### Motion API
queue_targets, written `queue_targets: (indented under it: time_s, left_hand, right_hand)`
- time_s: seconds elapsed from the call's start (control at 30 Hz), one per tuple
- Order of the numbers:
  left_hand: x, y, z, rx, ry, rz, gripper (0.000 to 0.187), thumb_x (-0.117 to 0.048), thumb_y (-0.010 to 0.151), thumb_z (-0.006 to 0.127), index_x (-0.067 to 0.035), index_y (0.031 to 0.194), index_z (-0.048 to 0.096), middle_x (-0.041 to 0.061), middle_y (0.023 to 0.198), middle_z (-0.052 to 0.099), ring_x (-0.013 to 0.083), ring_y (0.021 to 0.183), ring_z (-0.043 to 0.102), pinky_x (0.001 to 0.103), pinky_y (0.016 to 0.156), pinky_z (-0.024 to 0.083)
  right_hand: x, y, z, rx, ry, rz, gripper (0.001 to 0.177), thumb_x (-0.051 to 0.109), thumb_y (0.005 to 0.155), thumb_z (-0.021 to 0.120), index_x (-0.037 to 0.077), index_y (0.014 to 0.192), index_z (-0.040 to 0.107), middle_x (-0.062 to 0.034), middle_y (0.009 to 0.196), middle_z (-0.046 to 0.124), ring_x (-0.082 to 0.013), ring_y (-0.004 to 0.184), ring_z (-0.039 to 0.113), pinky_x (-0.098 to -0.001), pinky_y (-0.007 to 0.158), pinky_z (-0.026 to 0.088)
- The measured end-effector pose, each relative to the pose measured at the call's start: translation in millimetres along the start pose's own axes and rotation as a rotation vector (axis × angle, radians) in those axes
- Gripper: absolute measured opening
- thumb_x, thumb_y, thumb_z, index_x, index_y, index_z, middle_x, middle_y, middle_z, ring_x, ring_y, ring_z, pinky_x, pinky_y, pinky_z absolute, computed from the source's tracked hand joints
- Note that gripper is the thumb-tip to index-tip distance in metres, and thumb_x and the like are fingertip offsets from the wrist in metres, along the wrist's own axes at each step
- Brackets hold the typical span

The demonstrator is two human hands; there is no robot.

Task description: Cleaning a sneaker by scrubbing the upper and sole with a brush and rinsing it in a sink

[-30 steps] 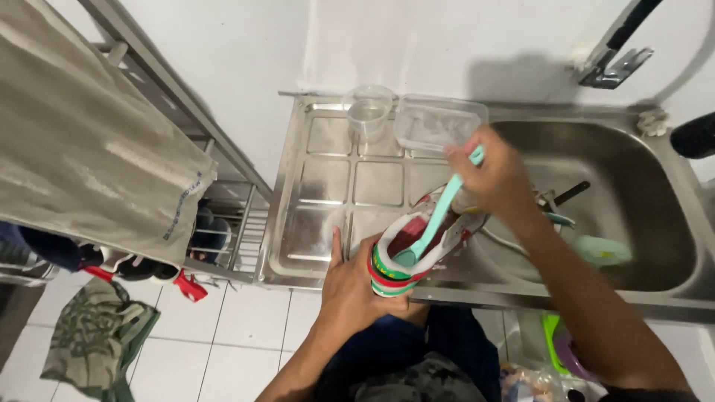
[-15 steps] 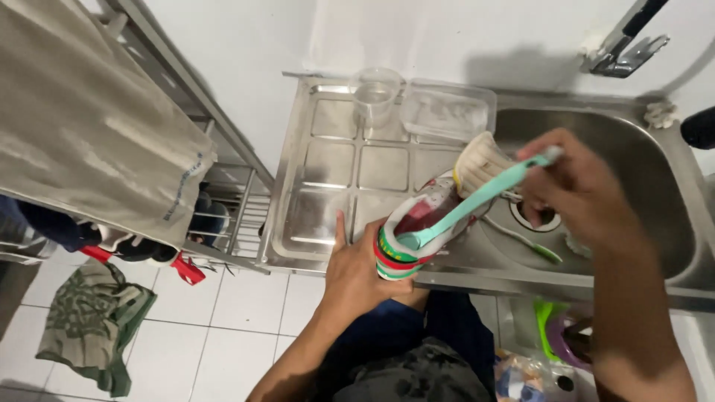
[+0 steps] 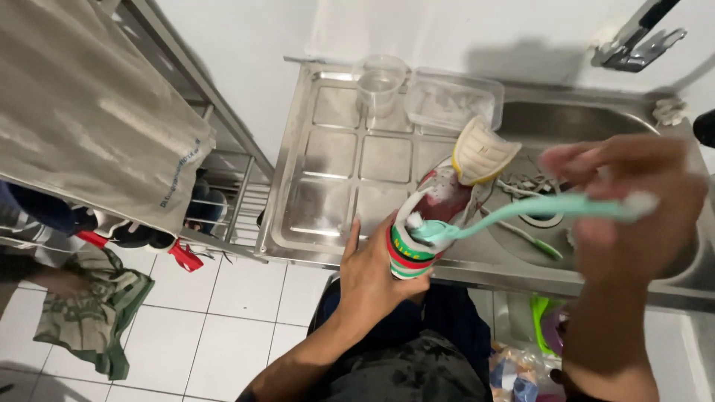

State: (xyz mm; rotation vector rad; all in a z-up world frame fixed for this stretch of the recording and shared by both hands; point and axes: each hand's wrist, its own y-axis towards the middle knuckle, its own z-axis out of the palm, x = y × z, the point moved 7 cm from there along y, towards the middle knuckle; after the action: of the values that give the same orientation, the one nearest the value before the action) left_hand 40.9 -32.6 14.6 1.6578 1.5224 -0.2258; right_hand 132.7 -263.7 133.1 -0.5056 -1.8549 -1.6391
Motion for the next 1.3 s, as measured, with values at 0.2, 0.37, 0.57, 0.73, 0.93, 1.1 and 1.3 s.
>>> queue_targets:
  time_s: [0.2, 0.37, 0.57, 0.73, 0.93, 1.1, 1.3]
  left_hand:
    - [3, -3, 5, 0.066, -0.027, -0.061, 0.094, -0.045, 0.066, 0.085, -0.009, 0.145, 0.047, -0.001, 0.137, 0.067, 0.0164, 0.123, 0.066, 0.051, 0.122, 0.026]
    - [-5, -2, -1, -0.060, -0.014, -0.007, 0.089, -0.040, 0.065, 0.086, -0.004, 0.140, 0.053, 0.011, 0.124, 0.072, 0.0258, 0.110, 0.072, 0.052, 0.118, 0.036]
    - [4, -9, 2, -0.119, 0.006, 0.070, 0.082, -0.024, 0.062, 0.081, -0.003, 0.138, 0.056, 0.016, 0.108, 0.076, 0.0278, 0.099, 0.075, 0.046, 0.116, 0.039]
    - [-15, 2, -9, -0.068, 0.023, 0.154, 0.069, -0.015, 0.076, 0.081, 0.010, 0.136, 0.057, 0.024, 0.104, 0.074, 0.0328, 0.097, 0.074, 0.049, 0.119, 0.033]
    - [10, -4, 6, -0.025, 0.004, -0.014, 0.078, -0.020, 0.071, 0.077, -0.004, 0.144, 0.054, 0.017, 0.107, 0.076, 0.0319, 0.099, 0.075, 0.046, 0.118, 0.038]
    - [4, 2, 3, -0.087, -0.008, -0.017, 0.087, -0.035, 0.056, 0.081, -0.008, 0.136, 0.063, 0.011, 0.101, 0.078, 0.0277, 0.094, 0.076, 0.046, 0.114, 0.043]
    - [34, -13, 27, -0.095, 0.044, 0.047, 0.072, -0.019, 0.068, 0.078, -0.003, 0.137, 0.062, 0.015, 0.103, 0.078, 0.0297, 0.094, 0.076, 0.047, 0.115, 0.041]
  right_hand:
    - [77, -31, 82, 0.497, -0.227, 0.177, 0.051, 0.056, 0.088, 0.054, 0.014, 0.100, 0.079, 0.0052, 0.095, 0.083, -0.0154, 0.087, 0.082, -0.0309, 0.083, 0.062]
    - [61, -41, 107, 0.441, -0.292, -0.395, 0.019, 0.030, 0.089, 0.074, 0.011, 0.090, 0.072, -0.0070, 0.094, 0.078, -0.0236, 0.079, 0.078, -0.0367, 0.074, 0.064]
    - [24, -60, 145, 0.208, -0.248, -0.513, 0.033, 0.043, 0.092, 0.073, 0.015, 0.073, 0.071, -0.0073, 0.074, 0.067, -0.0277, 0.058, 0.062, -0.0412, 0.056, 0.054]
    - [57, -41, 160, 0.485, -0.020, -0.312, 0.064, 0.064, 0.098, 0.048, 0.011, 0.063, 0.050, -0.0041, 0.059, 0.039, -0.0287, 0.049, 0.042, -0.0397, 0.049, 0.042]
    - [62, -61, 157, 0.602, -0.179, -0.364, 0.043, 0.035, 0.100, 0.053, 0.015, 0.063, 0.054, -0.0014, 0.062, 0.044, -0.0270, 0.051, 0.049, -0.0427, 0.051, 0.041]
    - [-47, -51, 131, 0.564, -0.261, -0.206, 0.035, 0.032, 0.103, 0.044, 0.008, 0.079, 0.056, -0.0078, 0.074, 0.044, -0.0346, 0.067, 0.051, -0.0441, 0.073, 0.038]
    - [39, -73, 161, 0.642, -0.213, -0.302, 0.027, 0.027, 0.098, 0.056, 0.014, 0.075, 0.062, -0.0038, 0.073, 0.054, -0.0268, 0.068, 0.056, -0.0418, 0.066, 0.044]
